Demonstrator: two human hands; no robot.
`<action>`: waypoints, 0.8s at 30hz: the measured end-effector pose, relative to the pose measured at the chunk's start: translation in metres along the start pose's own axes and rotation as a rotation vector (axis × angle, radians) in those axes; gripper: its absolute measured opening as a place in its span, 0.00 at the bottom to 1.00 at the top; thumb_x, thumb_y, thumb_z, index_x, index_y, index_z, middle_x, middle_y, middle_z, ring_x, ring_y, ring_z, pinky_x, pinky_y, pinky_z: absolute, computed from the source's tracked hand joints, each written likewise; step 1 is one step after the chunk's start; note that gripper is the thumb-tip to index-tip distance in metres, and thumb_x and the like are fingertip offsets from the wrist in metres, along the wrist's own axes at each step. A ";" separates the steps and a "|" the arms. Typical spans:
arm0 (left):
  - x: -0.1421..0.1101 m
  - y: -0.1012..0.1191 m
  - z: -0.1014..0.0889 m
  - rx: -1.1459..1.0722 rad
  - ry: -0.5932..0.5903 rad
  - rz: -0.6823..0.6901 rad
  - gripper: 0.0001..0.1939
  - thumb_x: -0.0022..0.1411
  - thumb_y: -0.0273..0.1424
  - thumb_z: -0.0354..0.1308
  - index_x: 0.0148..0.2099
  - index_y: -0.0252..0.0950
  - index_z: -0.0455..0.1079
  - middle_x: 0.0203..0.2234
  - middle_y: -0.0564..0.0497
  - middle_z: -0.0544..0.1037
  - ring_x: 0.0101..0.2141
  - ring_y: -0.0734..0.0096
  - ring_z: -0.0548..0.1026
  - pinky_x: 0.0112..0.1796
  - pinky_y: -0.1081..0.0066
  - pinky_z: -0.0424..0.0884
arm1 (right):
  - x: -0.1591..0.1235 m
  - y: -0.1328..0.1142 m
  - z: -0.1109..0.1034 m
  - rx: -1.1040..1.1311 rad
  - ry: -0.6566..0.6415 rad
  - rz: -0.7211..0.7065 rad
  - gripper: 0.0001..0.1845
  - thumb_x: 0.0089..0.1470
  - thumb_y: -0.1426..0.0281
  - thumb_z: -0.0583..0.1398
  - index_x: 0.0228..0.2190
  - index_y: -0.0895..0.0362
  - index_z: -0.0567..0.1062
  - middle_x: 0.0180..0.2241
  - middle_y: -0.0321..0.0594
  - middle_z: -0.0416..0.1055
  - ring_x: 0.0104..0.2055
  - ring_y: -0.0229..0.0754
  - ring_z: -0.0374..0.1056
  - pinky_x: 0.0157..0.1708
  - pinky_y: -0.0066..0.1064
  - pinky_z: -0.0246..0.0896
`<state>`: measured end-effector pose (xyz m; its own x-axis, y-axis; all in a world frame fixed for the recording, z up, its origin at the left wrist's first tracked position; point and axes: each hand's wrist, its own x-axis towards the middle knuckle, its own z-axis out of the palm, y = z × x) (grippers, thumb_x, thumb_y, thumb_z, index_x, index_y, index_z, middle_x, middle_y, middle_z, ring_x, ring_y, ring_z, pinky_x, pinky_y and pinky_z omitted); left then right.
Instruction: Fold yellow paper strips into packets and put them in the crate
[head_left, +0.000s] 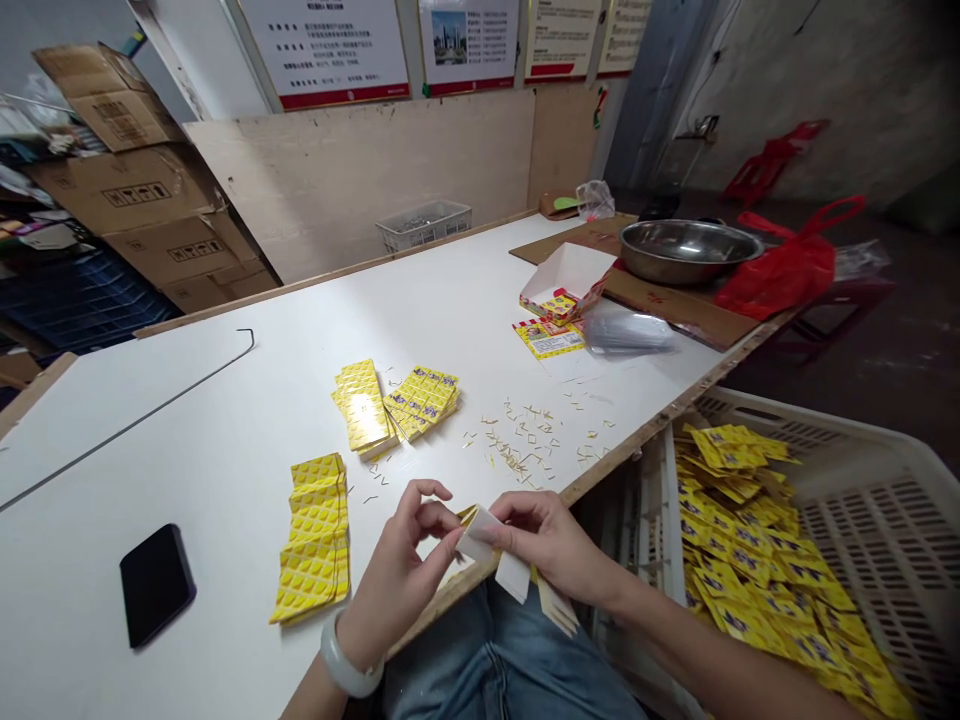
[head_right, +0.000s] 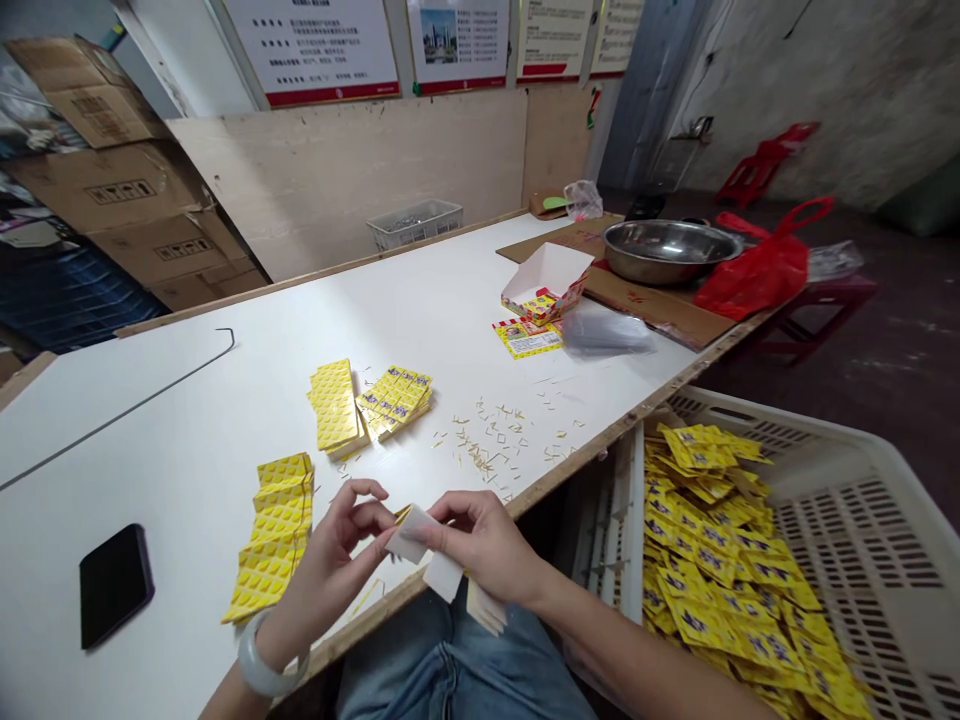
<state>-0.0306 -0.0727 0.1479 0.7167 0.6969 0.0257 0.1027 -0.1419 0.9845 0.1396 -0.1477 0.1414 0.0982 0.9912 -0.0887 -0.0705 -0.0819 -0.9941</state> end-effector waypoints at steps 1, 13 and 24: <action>0.002 -0.001 -0.005 0.028 -0.030 0.001 0.13 0.62 0.33 0.55 0.47 0.39 0.57 0.25 0.56 0.69 0.29 0.74 0.68 0.33 0.73 0.64 | 0.003 0.005 0.002 0.081 -0.005 0.045 0.17 0.45 0.59 0.66 0.24 0.62 0.75 0.21 0.34 0.69 0.23 0.31 0.60 0.23 0.22 0.52; 0.032 -0.051 0.002 -0.478 -0.126 -0.104 0.31 0.57 0.45 0.57 0.60 0.41 0.57 0.56 0.40 0.63 0.50 0.56 0.67 0.44 0.63 0.68 | 0.030 0.053 0.007 0.803 -0.016 0.379 0.17 0.41 0.63 0.68 0.24 0.59 0.68 0.21 0.35 0.72 0.26 0.39 0.71 0.29 0.29 0.64; 0.045 -0.092 0.022 -0.727 0.511 -0.325 0.24 0.52 0.44 0.63 0.46 0.35 0.67 0.36 0.49 0.75 0.35 0.70 0.74 0.38 0.72 0.69 | 0.013 0.060 -0.001 0.713 0.023 0.342 0.33 0.52 0.45 0.54 0.49 0.55 0.63 0.47 0.48 0.70 0.45 0.45 0.71 0.45 0.40 0.64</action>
<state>0.0077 -0.0442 0.0551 0.3218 0.8731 -0.3662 -0.3345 0.4667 0.8187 0.1374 -0.1398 0.0807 -0.0236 0.9200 -0.3913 -0.7189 -0.2876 -0.6328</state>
